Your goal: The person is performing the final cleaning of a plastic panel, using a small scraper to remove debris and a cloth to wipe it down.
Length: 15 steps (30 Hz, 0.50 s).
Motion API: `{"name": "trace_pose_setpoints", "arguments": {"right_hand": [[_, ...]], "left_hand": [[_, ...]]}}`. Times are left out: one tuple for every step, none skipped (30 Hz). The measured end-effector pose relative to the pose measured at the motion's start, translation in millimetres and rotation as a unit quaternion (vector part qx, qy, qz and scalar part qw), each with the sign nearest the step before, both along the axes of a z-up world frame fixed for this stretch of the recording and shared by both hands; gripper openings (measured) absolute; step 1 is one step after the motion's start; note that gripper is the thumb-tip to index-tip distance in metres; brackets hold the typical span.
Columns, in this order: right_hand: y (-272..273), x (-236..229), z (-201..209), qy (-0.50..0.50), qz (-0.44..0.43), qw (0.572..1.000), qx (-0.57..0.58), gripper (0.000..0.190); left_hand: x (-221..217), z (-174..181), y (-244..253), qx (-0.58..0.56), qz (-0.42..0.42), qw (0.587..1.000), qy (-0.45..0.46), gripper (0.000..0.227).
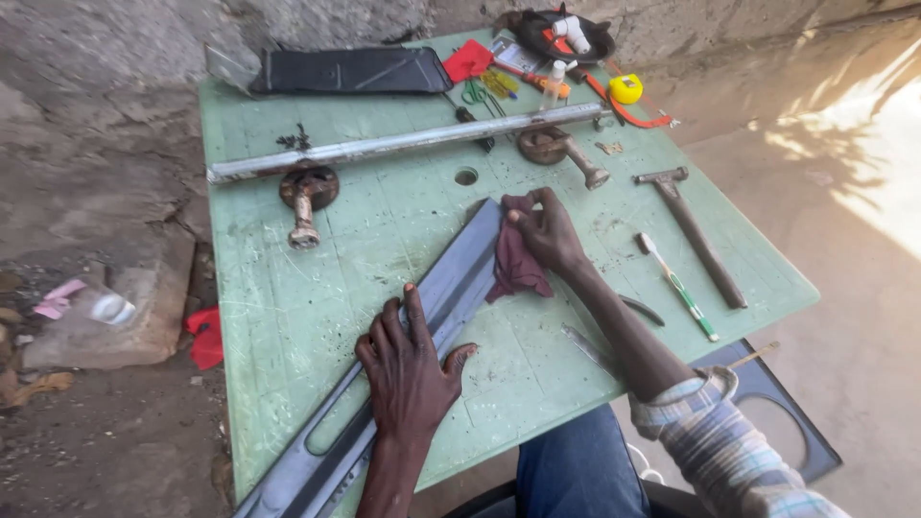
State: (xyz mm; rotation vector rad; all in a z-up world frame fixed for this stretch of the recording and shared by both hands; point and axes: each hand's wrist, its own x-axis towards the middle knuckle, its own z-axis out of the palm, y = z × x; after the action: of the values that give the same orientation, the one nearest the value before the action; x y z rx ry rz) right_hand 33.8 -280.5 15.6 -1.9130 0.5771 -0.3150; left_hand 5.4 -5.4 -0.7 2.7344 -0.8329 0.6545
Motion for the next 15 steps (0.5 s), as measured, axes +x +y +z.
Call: {"name": "trace_pose_setpoints", "arguments": {"right_hand": [[2.5, 1.1, -0.2, -0.024, -0.035, 0.999, 0.01, 0.03], [5.0, -1.4, -2.1, -0.046, -0.071, 0.996, 0.021, 0.042], [5.1, -1.2, -2.2, -0.05, -0.069, 0.996, 0.024, 0.042], [4.8, -0.4, -2.5, -0.119, -0.049, 0.986, 0.109, 0.039], [4.0, 0.9, -2.7, -0.186, -0.028, 0.963, 0.192, 0.037], [4.6, 0.0, 1.6, -0.191, -0.033, 0.962, 0.194, 0.037], [5.2, -0.7, 6.1, -0.151, 0.018, 0.972, 0.18, 0.041], [5.5, 2.4, 12.1, -0.114, 0.072, 0.977, 0.164, 0.064], [12.7, 3.0, 14.8, -0.121, 0.07, 0.976, 0.166, 0.064], [20.7, 2.7, 16.6, -0.094, 0.016, 0.982, 0.165, 0.051], [29.2, 2.7, 18.2, -0.067, -0.037, 0.983, 0.165, 0.042], [25.9, 4.3, 13.4, -0.069, -0.04, 0.983, 0.168, 0.042], [23.4, 5.8, 8.1, -0.104, -0.052, 0.986, 0.118, 0.037], [22.4, 5.2, 1.4, -0.136, -0.065, 0.986, 0.067, 0.038], [23.0, 5.7, 2.3, -0.136, -0.066, 0.986, 0.07, 0.038]], "left_hand": [[2.3, -0.5, -1.8, 0.033, 0.014, 0.999, 0.005, 0.11], [1.8, -2.0, -3.3, 0.067, 0.027, 0.997, 0.012, 0.117], [2.7, -1.9, -3.9, 0.07, 0.029, 0.997, 0.008, 0.117], [5.8, -1.1, -4.7, 0.109, 0.04, 0.993, 0.029, 0.123], [9.3, -0.2, -5.9, 0.147, 0.051, 0.987, 0.049, 0.131], [10.2, 3.0, -6.3, 0.151, 0.047, 0.986, 0.044, 0.131], [11.2, 6.5, -6.8, 0.155, 0.075, 0.984, 0.047, 0.127], [14.8, 11.0, -7.5, 0.158, 0.105, 0.981, 0.046, 0.122], [13.4, 13.4, -9.3, 0.16, 0.103, 0.981, 0.039, 0.122], [10.6, 14.7, -10.4, 0.16, 0.107, 0.981, 0.038, 0.127], [8.1, 15.5, -10.8, 0.16, 0.11, 0.98, 0.037, 0.131], [3.8, 16.6, -12.8, 0.163, 0.109, 0.98, 0.034, 0.131], [-0.6, 17.4, -14.1, 0.154, 0.105, 0.981, 0.047, 0.135], [-7.7, 16.7, -14.0, 0.144, 0.101, 0.982, 0.061, 0.139], [-9.7, 19.8, -12.2, 0.147, 0.1, 0.982, 0.06, 0.139]]}}
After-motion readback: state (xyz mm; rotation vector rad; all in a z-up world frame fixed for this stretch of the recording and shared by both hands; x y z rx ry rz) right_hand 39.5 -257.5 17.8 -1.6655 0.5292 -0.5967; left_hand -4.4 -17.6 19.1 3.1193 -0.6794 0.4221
